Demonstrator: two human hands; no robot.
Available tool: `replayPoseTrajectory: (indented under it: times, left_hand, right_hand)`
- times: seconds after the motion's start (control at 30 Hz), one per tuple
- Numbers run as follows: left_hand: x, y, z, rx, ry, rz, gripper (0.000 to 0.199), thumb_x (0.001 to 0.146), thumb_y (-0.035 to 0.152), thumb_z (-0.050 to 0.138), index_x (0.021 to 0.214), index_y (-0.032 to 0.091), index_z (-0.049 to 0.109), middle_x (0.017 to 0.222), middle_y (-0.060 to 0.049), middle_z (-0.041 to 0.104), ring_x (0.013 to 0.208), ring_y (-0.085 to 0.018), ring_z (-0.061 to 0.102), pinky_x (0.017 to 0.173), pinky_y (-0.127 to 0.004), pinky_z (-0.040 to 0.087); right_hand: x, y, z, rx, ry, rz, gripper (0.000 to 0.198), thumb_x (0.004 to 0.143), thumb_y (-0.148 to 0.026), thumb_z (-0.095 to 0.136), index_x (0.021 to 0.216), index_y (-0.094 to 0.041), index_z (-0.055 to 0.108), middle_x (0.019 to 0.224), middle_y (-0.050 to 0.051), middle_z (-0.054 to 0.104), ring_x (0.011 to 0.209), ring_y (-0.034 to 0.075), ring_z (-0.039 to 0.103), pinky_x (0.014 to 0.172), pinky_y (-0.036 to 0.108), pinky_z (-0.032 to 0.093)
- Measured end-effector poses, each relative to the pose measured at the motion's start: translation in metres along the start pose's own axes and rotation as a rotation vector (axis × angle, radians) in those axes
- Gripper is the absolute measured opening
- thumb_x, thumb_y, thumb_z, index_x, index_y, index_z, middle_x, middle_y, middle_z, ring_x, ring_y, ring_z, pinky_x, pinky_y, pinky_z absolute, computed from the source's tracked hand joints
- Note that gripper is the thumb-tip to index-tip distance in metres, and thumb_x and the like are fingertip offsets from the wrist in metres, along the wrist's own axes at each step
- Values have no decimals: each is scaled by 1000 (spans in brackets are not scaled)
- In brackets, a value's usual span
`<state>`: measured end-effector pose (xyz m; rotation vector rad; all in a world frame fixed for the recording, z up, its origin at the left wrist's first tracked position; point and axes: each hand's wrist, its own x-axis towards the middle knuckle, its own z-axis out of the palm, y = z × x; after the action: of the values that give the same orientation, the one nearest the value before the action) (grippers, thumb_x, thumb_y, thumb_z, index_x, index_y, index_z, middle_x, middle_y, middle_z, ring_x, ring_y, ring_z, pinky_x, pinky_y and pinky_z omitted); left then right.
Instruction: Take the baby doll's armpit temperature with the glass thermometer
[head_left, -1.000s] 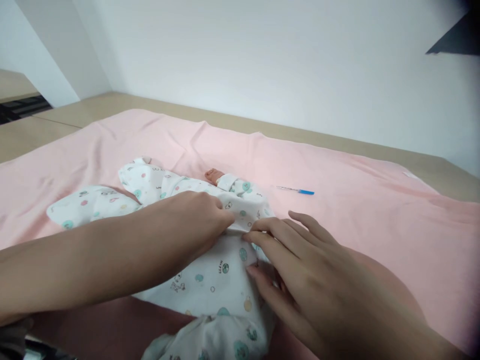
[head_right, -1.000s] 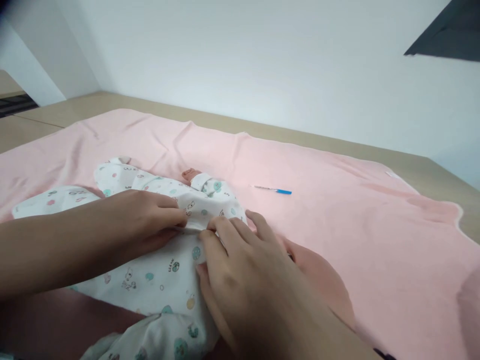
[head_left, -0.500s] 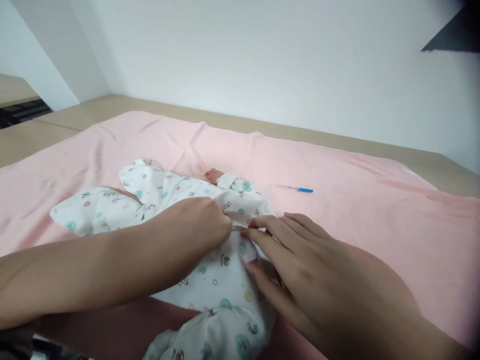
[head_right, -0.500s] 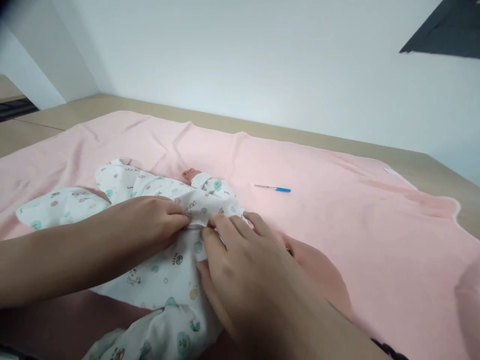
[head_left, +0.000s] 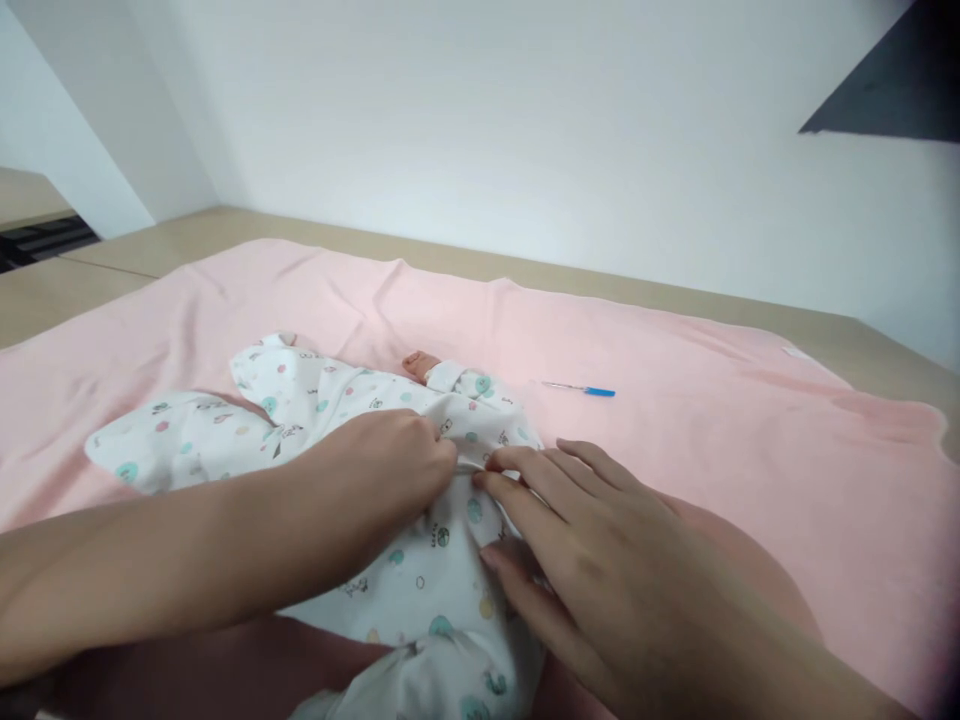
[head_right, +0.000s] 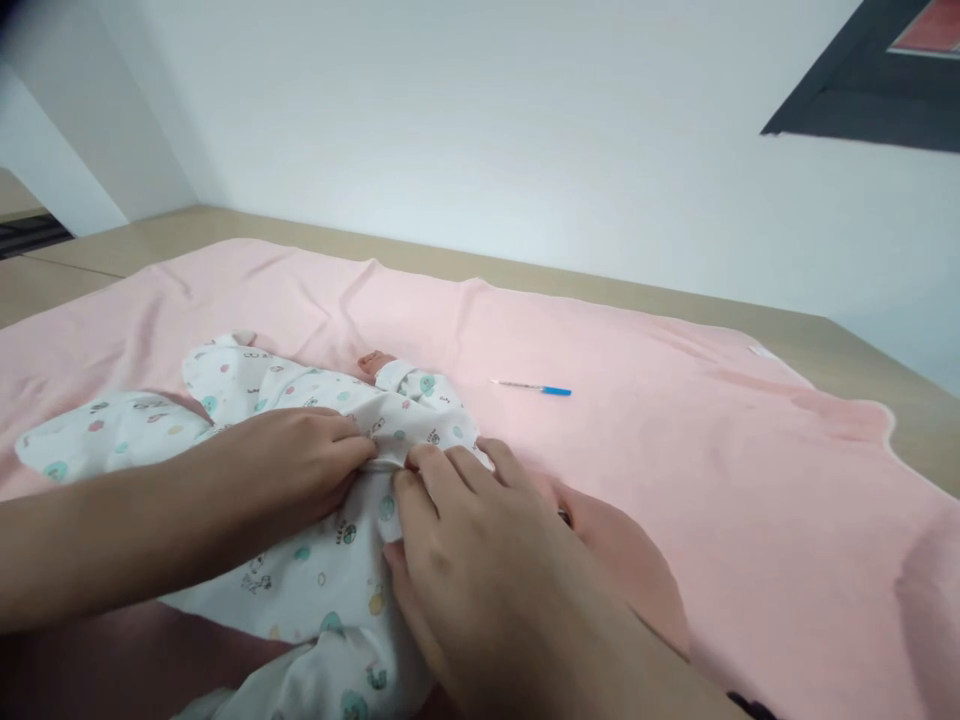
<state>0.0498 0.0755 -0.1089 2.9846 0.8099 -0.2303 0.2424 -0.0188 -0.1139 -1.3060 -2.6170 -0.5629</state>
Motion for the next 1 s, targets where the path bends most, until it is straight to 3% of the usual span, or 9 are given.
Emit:
replayPoseTrajectory:
  times: [0.13, 0.23, 0.43, 0.67, 0.8, 1.0]
  left_hand:
    - [-4, -19, -8, -300, 12, -14, 10, 90, 12, 52, 84, 18, 58, 84, -1, 63, 75, -16, 57, 64, -28, 40]
    - [-3, -31, -15, -461, -32, 15, 12, 86, 12, 53, 86, 22, 60, 85, 3, 63, 73, -11, 55, 62, -23, 39]
    - [3, -42, -20, -606, -121, 61, 21, 83, 9, 56, 91, 23, 68, 77, 6, 64, 67, -8, 56, 60, -19, 40]
    - [3, -43, -21, -576, -115, 95, 21, 81, 8, 54, 88, 23, 67, 79, 5, 64, 70, -9, 56, 63, -21, 39]
    - [1, -44, -21, -508, -85, 134, 20, 83, 7, 54, 87, 22, 66, 91, 3, 66, 82, -11, 57, 70, -23, 40]
    - [-2, -48, -27, -526, -128, 206, 12, 92, 13, 59, 93, 23, 66, 94, 3, 65, 84, -10, 58, 74, -21, 42]
  right_hand:
    - [-2, 0, -7, -15, -17, -15, 40, 103, -19, 37, 110, -18, 76, 113, 7, 69, 95, 26, 62, 86, 49, 49]
    - [-3, 1, -5, -33, -22, -57, 41, 97, -12, 38, 105, -20, 77, 114, 8, 69, 94, 29, 63, 78, 49, 50]
    - [-8, -1, 3, -22, 0, -52, 34, 94, -17, 45, 99, -20, 78, 110, 9, 70, 93, 30, 64, 78, 50, 52]
    - [-13, 1, -7, 9, -64, -44, 37, 101, -17, 39, 116, -21, 73, 126, 9, 65, 112, 27, 62, 103, 49, 48]
    - [-14, 2, -6, 44, -83, -28, 35, 102, -17, 40, 116, -22, 71, 126, 8, 64, 110, 27, 62, 103, 52, 46]
    - [-7, 1, -7, 119, -97, 15, 32, 103, -17, 39, 108, -21, 71, 118, 7, 66, 106, 25, 61, 102, 48, 44]
